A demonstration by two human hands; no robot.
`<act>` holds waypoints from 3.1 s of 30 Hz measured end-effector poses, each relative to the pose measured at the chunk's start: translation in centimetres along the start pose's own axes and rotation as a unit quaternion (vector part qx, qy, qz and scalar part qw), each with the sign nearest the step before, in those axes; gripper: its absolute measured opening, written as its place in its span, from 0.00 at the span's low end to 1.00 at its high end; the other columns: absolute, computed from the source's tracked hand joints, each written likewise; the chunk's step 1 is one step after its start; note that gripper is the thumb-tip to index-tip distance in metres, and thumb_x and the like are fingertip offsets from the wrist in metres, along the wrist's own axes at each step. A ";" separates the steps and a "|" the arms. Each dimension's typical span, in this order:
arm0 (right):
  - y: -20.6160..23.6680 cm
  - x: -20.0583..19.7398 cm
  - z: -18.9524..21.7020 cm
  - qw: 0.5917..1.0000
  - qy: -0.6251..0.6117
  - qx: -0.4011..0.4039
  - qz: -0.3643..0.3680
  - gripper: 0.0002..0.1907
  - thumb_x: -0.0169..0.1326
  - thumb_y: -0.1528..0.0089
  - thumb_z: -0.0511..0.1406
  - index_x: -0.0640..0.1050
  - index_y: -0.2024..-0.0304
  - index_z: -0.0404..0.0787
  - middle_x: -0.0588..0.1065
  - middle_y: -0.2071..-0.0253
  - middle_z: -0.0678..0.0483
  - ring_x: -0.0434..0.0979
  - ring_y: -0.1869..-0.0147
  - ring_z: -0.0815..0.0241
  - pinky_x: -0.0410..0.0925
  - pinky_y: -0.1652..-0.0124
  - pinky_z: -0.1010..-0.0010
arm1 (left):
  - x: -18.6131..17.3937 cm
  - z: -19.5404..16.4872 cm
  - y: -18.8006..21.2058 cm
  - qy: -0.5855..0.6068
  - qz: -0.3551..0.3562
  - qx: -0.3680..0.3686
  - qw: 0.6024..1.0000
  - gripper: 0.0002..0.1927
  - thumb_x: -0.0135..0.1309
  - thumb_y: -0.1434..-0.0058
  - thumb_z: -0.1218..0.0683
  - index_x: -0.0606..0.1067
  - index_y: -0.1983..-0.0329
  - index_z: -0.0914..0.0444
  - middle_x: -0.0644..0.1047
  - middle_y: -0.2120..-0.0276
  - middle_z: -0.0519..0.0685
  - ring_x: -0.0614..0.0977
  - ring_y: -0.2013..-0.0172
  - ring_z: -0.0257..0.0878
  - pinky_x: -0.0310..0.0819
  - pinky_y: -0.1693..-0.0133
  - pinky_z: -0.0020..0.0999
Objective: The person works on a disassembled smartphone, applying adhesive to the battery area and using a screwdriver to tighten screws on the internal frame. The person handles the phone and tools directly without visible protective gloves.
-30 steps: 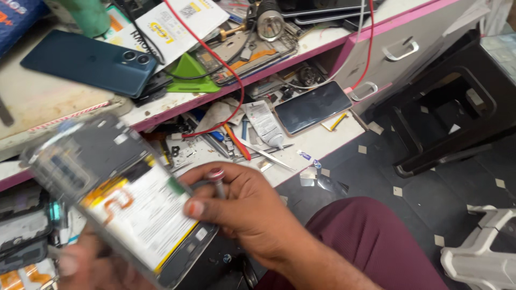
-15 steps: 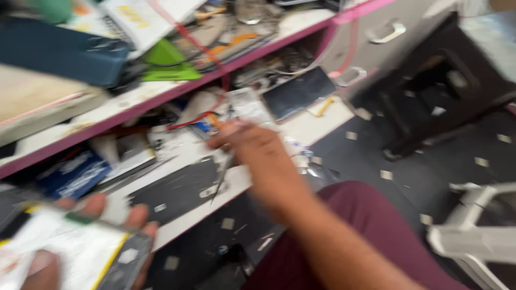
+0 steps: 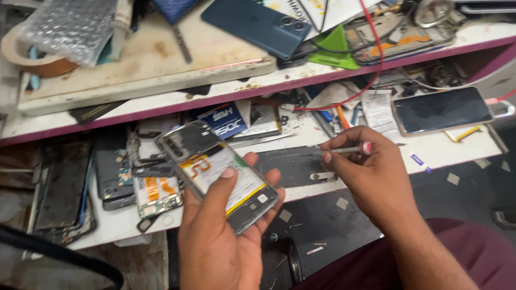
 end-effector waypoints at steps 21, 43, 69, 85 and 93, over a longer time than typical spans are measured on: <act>1.1 1.6 1.2 0.997 0.005 -0.073 0.023 0.10 0.61 0.42 0.27 0.78 0.57 0.33 0.83 0.61 0.50 0.82 0.58 0.66 0.73 0.60 0.78 | -0.8 1.0 0.3 0.070 -0.013 -0.032 0.997 0.25 0.58 0.38 0.51 0.70 0.38 0.57 0.77 0.49 0.53 0.80 0.47 0.50 0.74 0.46 0.50; 1.0 2.7 -0.1 0.988 0.054 -0.141 0.011 0.23 0.55 0.38 0.24 0.65 0.41 0.35 0.81 0.55 0.48 0.79 0.57 0.66 0.72 0.61 0.77 | 0.4 1.4 -0.1 0.187 -0.091 -0.080 0.975 0.23 0.50 0.41 0.41 0.72 0.47 0.58 0.76 0.57 0.51 0.79 0.57 0.47 0.76 0.56 0.49; 0.6 2.7 -0.2 0.987 0.078 -0.142 0.010 0.22 0.56 0.38 0.24 0.67 0.42 0.35 0.81 0.56 0.49 0.81 0.57 0.66 0.74 0.60 0.77 | 0.4 1.6 -0.1 0.182 -0.097 -0.087 0.975 0.23 0.51 0.42 0.40 0.72 0.49 0.58 0.76 0.59 0.50 0.79 0.58 0.47 0.75 0.55 0.50; 1.0 2.3 0.8 0.988 0.062 -0.144 0.005 0.22 0.55 0.37 0.24 0.65 0.42 0.35 0.81 0.55 0.48 0.80 0.56 0.66 0.72 0.62 0.78 | 0.2 1.5 -0.5 0.176 -0.096 -0.083 0.976 0.25 0.52 0.42 0.40 0.71 0.47 0.57 0.76 0.57 0.51 0.79 0.58 0.47 0.75 0.56 0.49; 3.0 1.5 4.0 0.980 0.022 -0.198 0.004 0.25 0.55 0.37 0.22 0.63 0.40 0.35 0.81 0.53 0.45 0.81 0.54 0.64 0.72 0.60 0.80 | 0.0 1.9 -1.3 0.175 -0.099 -0.074 0.977 0.27 0.50 0.42 0.38 0.71 0.43 0.56 0.76 0.55 0.52 0.80 0.56 0.48 0.76 0.55 0.49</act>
Point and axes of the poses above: each hand's wrist, its own y-axis away from the middle knuckle, its own x-axis out of the palm, z = x × y, the point moved 4 cm from there along -y, towards the middle knuckle
